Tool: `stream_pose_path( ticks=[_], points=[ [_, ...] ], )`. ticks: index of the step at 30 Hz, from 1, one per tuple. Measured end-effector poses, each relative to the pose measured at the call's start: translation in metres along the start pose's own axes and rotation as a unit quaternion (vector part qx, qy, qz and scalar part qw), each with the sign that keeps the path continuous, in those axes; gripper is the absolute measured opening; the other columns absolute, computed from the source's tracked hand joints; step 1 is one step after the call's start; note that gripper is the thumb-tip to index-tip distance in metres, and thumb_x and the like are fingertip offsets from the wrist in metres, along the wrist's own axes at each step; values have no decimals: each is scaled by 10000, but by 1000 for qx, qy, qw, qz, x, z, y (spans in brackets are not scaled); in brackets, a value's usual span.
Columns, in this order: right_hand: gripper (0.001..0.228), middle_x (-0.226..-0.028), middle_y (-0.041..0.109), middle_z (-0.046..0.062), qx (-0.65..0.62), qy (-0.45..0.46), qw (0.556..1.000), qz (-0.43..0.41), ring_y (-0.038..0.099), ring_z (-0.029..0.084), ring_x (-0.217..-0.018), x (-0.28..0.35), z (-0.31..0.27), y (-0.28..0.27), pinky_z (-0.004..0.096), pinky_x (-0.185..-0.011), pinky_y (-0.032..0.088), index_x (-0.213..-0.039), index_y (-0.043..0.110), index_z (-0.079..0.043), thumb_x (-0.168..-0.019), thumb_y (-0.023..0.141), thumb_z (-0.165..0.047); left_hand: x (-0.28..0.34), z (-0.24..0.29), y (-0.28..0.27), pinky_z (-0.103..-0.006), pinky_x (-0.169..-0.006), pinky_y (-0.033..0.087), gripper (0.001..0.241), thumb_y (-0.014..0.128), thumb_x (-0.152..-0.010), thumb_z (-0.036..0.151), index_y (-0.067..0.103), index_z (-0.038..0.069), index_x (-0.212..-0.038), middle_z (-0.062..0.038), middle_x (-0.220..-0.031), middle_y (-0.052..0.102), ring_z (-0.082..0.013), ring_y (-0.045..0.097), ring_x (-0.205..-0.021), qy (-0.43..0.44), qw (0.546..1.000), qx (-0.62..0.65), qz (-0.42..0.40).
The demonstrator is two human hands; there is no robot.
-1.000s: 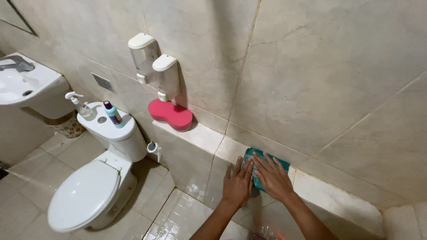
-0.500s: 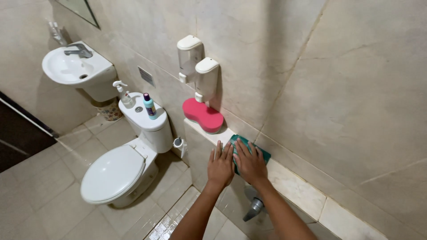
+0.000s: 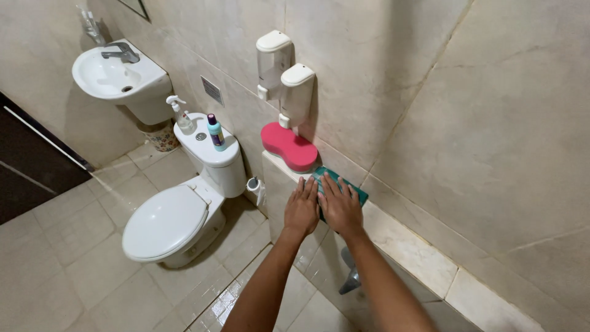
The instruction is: The person wipes a tiled ledge with a green cloth, then opens the toilet lid and seat. They pick up a cleaning bottle, open it, and pour the liquid into the toilet bowl before scrubbing the inside with a brush.
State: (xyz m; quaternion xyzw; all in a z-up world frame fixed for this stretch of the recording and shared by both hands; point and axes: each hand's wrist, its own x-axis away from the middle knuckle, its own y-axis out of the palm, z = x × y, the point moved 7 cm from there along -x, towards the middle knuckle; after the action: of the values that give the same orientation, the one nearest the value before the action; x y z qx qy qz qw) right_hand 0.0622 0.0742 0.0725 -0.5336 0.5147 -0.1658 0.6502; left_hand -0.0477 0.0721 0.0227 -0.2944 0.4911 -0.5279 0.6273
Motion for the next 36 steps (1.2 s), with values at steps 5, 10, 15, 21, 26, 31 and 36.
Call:
stream_pose_path(
  ticks=[5, 10, 15, 21, 26, 31, 36],
  points=[
    [526, -1589, 468, 18, -1, 3, 1000, -26, 490, 307, -1386, 28, 14, 2, 483, -1132, 351, -1493, 514, -177, -1028, 512, -423, 24, 19, 1, -452, -1210, 282, 578, 517, -976, 209, 451, 48, -1527, -104, -1630, 393, -313, 266, -1547, 32, 999, 7, 6],
    [555, -1615, 407, 2, 16, 38, 996, -83, 437, 288, -1421, 73, 40, -27, 475, -1144, 323, -1520, 459, -201, -1024, 486, -451, 50, 74, -3, -441, -1187, 287, 622, 554, -930, 210, 441, 28, -1514, -129, -1618, 385, -318, 244, -1542, 70, 997, 14, -34],
    [570, -1626, 387, -17, 6, 88, 989, -117, 403, 273, -1450, 131, 72, -69, 430, -1141, 317, -1551, 418, -217, -1031, 480, -441, 79, 136, 31, -446, -1205, 274, 625, 582, -942, 230, 449, -37, -1491, -181, -1598, 404, -333, 252, -1547, 182, 983, 20, -18],
    [575, -1590, 439, -21, 21, 110, 988, -105, 420, 258, -1440, 196, 112, -108, 426, -1143, 325, -1525, 450, -210, -999, 549, -419, 110, 202, 32, -438, -1217, 258, 655, 607, -915, 223, 455, -45, -1492, -204, -1587, 424, -322, 303, -1525, 220, 969, 91, -64],
    [559, -1607, 433, -37, 13, 130, 986, -104, 420, 238, -1441, 225, 129, -124, 419, -1142, 326, -1531, 457, -220, -1006, 526, -400, 125, 231, 33, -447, -1200, 268, 650, 602, -924, 222, 445, -66, -1485, -222, -1580, 425, -347, 318, -1511, 266, 958, 86, -61],
    [523, -1605, 426, -43, 10, 171, 978, -120, 397, 237, -1455, 227, 130, -123, 423, -1147, 307, -1511, 479, -228, -1017, 507, -396, 125, 231, 30, -442, -1203, 273, 658, 600, -925, 214, 433, -70, -1494, -226, -1584, 422, -354, 319, -1513, 287, 951, 84, -78],
    [493, -1601, 436, -39, 21, 168, 980, -104, 404, 250, -1450, 222, 124, -129, 440, -1130, 326, -1499, 501, -228, -1030, 494, -383, 124, 231, 18, -451, -1199, 297, 631, 620, -926, 198, 456, -60, -1478, -226, -1569, 441, -353, 345, -1507, 280, 951, 114, -69]
  ],
)
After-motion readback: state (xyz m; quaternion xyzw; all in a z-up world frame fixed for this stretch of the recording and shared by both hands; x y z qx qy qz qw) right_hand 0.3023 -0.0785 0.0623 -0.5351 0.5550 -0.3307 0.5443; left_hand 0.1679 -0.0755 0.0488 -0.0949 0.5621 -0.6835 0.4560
